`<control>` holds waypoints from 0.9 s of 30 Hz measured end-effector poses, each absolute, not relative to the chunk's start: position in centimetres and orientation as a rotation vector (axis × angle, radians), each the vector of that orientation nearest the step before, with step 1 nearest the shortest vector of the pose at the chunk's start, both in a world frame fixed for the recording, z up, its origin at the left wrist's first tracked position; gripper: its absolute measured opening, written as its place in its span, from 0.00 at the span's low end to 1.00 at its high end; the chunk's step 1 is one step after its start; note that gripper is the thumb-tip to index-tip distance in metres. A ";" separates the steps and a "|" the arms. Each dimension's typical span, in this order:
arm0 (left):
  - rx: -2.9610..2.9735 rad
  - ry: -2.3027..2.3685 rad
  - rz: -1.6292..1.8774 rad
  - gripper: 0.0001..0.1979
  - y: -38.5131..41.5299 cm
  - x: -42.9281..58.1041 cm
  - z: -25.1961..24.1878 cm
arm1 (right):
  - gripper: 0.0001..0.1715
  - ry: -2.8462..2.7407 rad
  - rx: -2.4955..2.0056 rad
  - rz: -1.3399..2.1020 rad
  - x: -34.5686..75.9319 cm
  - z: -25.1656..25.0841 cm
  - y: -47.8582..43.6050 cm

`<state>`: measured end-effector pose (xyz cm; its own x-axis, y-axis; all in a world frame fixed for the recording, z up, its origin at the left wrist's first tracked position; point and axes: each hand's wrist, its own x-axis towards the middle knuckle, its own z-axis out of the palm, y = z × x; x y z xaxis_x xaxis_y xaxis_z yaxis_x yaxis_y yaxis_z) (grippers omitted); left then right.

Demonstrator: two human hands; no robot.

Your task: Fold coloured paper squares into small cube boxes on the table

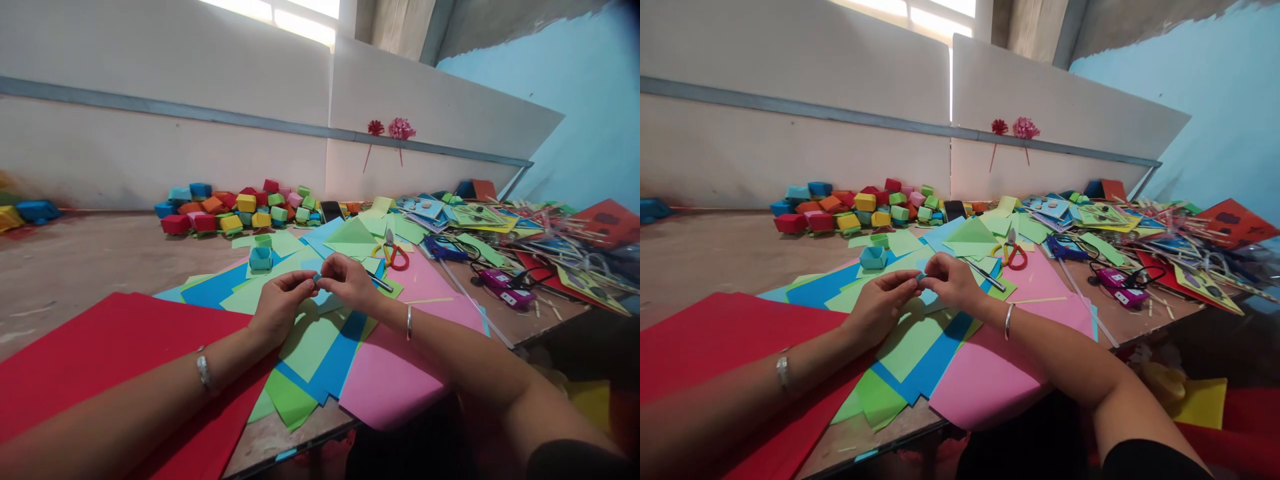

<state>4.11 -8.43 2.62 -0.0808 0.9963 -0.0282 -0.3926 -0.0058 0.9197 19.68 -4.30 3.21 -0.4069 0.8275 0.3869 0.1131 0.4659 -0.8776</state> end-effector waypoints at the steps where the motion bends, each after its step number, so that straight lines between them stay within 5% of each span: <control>1: 0.875 0.962 1.425 0.24 -8.5 4.1 2.7 | 0.13 -1.800 -0.785 1.052 19.7 3.2 -4.2; 27: 1.208 0.987 1.463 0.17 -8.6 4.0 2.8 | 0.11 -1.929 -0.788 1.052 20.4 3.8 -3.8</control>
